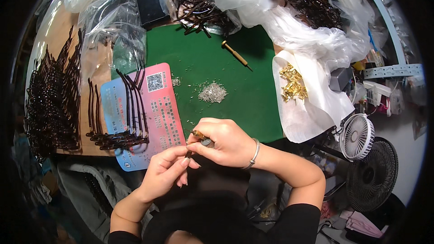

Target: The person assembles eyeglasses by inserting small screws into the hinge area of the frames using a screwdriver. They repeatedly pick up frames, align the screws, and tighten them before placing the finished units aside.

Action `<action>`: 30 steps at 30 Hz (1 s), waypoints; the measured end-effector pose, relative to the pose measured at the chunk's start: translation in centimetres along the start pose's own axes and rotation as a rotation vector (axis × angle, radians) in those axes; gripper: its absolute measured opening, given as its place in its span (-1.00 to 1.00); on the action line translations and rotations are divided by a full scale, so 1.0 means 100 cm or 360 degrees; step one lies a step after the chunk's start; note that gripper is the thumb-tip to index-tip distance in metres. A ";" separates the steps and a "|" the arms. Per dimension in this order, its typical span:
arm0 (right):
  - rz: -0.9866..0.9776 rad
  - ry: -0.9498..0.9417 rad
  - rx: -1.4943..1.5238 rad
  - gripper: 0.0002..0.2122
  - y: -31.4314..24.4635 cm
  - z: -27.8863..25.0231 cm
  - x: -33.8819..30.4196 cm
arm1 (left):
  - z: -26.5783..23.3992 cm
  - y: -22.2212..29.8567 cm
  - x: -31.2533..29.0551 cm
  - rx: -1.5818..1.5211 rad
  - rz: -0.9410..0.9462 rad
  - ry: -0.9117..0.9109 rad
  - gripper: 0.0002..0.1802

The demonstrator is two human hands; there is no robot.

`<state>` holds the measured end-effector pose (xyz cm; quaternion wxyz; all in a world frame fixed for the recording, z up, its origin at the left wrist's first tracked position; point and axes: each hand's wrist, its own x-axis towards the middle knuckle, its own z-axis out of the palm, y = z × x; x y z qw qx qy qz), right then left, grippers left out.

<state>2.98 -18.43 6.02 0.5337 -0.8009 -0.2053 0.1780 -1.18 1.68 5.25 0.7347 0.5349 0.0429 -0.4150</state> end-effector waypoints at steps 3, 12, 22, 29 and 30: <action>0.0033 -0.0016 -0.0025 -0.85 0.000 0.000 -0.002 | -0.003 -0.008 0.006 -0.0048 0.0061 -0.0014 -0.71; 0.0859 -0.0410 0.0903 -0.61 0.013 -0.008 0.005 | -0.002 -0.011 0.008 0.0151 0.0200 -0.0111 -0.71; 0.0491 -0.0070 -0.0319 -0.63 0.019 -0.002 -0.029 | -0.015 -0.025 0.010 0.0519 0.0375 0.0304 -0.71; 0.0150 0.0229 -0.1250 -0.63 0.034 0.012 -0.021 | -0.018 -0.032 0.037 0.1012 0.0623 0.0541 -0.72; 0.0135 0.0251 -0.1263 -0.64 0.035 0.013 -0.021 | -0.019 -0.032 0.037 0.0998 0.0631 0.0533 -0.72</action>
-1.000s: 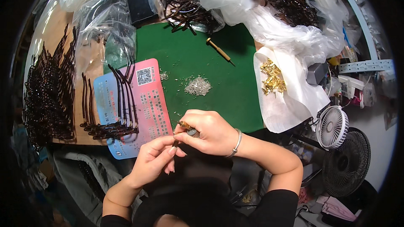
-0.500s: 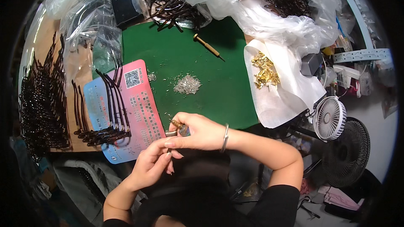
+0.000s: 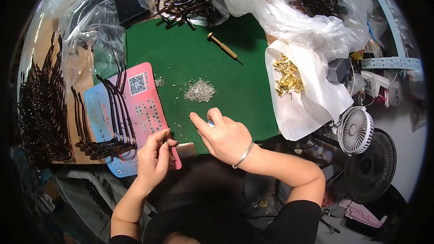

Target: The person assembles eyeglasses by inserting small screws into the hinge area of the frames using a screwdriver. They repeatedly pick up frames, align the screws, and tighten them before placing the finished units aside.

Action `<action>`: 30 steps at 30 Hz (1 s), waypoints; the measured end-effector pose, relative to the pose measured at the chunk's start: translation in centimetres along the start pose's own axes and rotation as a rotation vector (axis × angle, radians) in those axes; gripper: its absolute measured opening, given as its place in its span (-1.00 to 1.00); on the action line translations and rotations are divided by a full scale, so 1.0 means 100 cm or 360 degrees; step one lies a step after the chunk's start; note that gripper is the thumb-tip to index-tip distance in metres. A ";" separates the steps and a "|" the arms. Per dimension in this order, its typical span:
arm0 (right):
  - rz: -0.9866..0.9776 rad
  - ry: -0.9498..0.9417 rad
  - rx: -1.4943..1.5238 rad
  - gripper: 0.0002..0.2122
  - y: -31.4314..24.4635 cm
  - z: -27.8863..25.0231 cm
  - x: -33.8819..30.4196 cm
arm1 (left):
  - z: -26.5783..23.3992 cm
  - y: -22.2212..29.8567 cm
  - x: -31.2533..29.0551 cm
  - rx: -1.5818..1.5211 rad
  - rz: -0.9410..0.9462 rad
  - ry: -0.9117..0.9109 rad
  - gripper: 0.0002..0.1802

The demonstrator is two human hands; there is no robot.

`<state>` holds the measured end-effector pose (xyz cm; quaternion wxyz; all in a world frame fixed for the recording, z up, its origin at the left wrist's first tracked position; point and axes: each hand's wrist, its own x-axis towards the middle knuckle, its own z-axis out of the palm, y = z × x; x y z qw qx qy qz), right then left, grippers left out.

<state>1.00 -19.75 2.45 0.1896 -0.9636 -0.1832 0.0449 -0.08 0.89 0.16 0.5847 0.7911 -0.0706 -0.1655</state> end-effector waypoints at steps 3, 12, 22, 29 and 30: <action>0.0000 0.0020 -0.0047 -0.65 -0.002 0.003 0.003 | 0.000 -0.002 0.000 0.0005 -0.0029 0.0002 -0.70; 0.0068 0.0035 -0.0153 -0.65 -0.006 0.005 0.002 | -0.012 0.003 -0.013 -0.0500 -0.0357 -0.0061 -0.72; 0.0042 -0.0081 -0.0209 -0.63 -0.008 0.000 0.005 | -0.009 0.000 0.002 -0.0319 -0.0274 0.0024 -0.74; 0.0090 -0.0409 0.0620 -0.68 -0.020 -0.005 0.006 | -0.001 0.002 0.001 0.0065 -0.0029 0.0214 -0.75; 0.0079 -0.0418 0.0743 -0.71 -0.027 -0.005 0.005 | 0.002 0.000 0.001 0.0183 0.0090 0.0280 -0.75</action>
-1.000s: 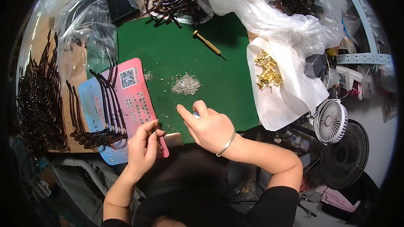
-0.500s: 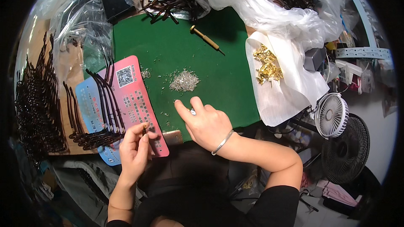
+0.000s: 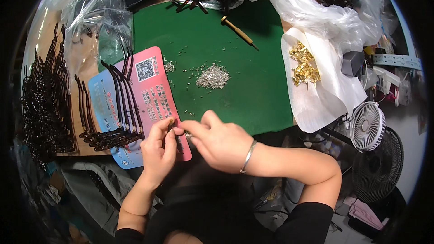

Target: The person assembles eyeglasses by inserting small screws into the hinge area of the frames using a screwdriver. They repeatedly pick up frames, align the screws, and tighten them before placing the finished units aside.

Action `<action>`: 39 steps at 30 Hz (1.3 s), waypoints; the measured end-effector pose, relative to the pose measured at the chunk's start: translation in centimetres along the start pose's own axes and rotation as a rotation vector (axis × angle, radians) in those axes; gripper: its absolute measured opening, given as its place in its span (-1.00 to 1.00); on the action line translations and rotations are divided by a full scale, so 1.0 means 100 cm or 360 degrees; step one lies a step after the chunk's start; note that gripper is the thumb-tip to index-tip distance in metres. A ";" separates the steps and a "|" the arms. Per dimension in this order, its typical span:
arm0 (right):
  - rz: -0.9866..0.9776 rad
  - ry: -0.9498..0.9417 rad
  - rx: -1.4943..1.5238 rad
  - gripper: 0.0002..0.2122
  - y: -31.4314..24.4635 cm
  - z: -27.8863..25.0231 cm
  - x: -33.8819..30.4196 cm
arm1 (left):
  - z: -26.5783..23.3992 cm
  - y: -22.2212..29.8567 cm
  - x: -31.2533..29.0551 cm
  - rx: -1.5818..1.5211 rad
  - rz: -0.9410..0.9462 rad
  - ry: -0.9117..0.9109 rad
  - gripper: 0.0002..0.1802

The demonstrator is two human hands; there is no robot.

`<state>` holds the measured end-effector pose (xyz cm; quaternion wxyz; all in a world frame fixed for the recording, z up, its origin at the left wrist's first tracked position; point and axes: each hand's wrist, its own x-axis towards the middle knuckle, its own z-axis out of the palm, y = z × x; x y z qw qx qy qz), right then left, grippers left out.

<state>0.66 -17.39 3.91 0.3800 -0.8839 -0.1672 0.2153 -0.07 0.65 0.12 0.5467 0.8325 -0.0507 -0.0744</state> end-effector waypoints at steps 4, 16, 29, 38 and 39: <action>-0.0075 -0.0042 -0.0025 -0.70 -0.005 0.007 0.007 | 0.009 -0.005 -0.003 0.0247 0.0201 0.0171 -0.76; -0.0050 -0.0053 -0.0028 -0.72 -0.008 0.007 0.008 | 0.016 -0.003 -0.002 0.0403 0.0282 0.0282 -0.73; 0.0266 -0.0567 0.0533 -0.71 -0.004 -0.010 0.035 | 0.010 -0.005 0.002 0.0365 0.0246 0.0182 -0.74; 0.0208 -0.0448 0.0001 -0.71 -0.014 -0.004 0.032 | 0.006 -0.004 0.003 0.0217 0.0149 0.0098 -0.76; 0.0164 -0.0386 -0.0252 -0.70 -0.022 -0.006 0.027 | 0.006 -0.004 0.004 0.0257 0.0148 0.0096 -0.76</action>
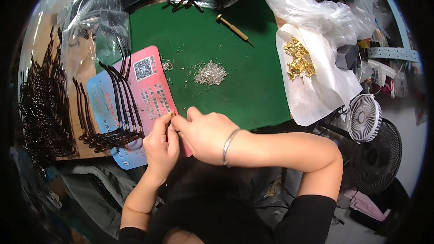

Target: The person assembles eyeglasses by inserting small screws into the hinge area of the frames using a screwdriver. They repeatedly pick up frames, align the screws, and tighten them before placing the finished units aside.

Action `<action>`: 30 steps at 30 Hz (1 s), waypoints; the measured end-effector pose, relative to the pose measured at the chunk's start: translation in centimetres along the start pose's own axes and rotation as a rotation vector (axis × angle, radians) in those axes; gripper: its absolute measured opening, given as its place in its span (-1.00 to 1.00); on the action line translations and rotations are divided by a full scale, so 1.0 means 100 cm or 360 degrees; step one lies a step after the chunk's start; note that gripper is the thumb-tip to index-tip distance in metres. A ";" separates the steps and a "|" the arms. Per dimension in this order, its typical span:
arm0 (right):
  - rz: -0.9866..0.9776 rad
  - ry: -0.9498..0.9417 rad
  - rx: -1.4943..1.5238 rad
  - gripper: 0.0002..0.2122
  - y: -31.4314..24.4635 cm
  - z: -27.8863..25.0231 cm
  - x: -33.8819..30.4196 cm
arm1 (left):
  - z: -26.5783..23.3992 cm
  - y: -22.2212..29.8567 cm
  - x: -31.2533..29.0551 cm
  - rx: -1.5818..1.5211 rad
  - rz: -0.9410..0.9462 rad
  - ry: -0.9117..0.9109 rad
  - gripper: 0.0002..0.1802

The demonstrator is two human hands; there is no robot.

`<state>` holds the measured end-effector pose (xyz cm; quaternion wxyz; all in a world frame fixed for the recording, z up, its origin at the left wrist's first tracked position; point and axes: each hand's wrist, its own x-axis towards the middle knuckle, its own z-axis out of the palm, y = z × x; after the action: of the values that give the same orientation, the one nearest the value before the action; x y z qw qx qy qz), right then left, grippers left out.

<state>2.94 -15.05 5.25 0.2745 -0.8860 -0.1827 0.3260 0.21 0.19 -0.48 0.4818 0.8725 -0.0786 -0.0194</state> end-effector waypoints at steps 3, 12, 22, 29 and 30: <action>-0.0281 0.0428 -0.0378 -0.60 0.009 0.020 -0.009 | -0.003 0.012 0.004 0.0032 -0.0098 -0.0076 -0.77; -0.0110 0.0734 -0.0192 -0.67 0.054 -0.001 -0.039 | -0.013 0.031 0.014 -0.0498 -0.0197 -0.0277 -0.85; -0.0239 0.0788 0.0105 -0.72 0.083 0.007 -0.027 | 0.021 0.070 0.172 0.0669 0.0955 -0.0294 -0.75; -0.0395 0.0867 0.0612 -0.77 0.095 0.011 -0.034 | 0.066 0.042 0.248 0.1289 0.1199 -0.0355 -0.80; -0.0386 0.0868 0.0644 -0.76 0.096 0.010 -0.036 | 0.060 0.041 0.246 0.1293 0.1246 -0.0330 -0.81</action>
<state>1.06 -24.04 0.51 0.5196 -0.8400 -0.1385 0.0721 23.34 -10.86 0.79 0.0689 0.8870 -0.4440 0.1067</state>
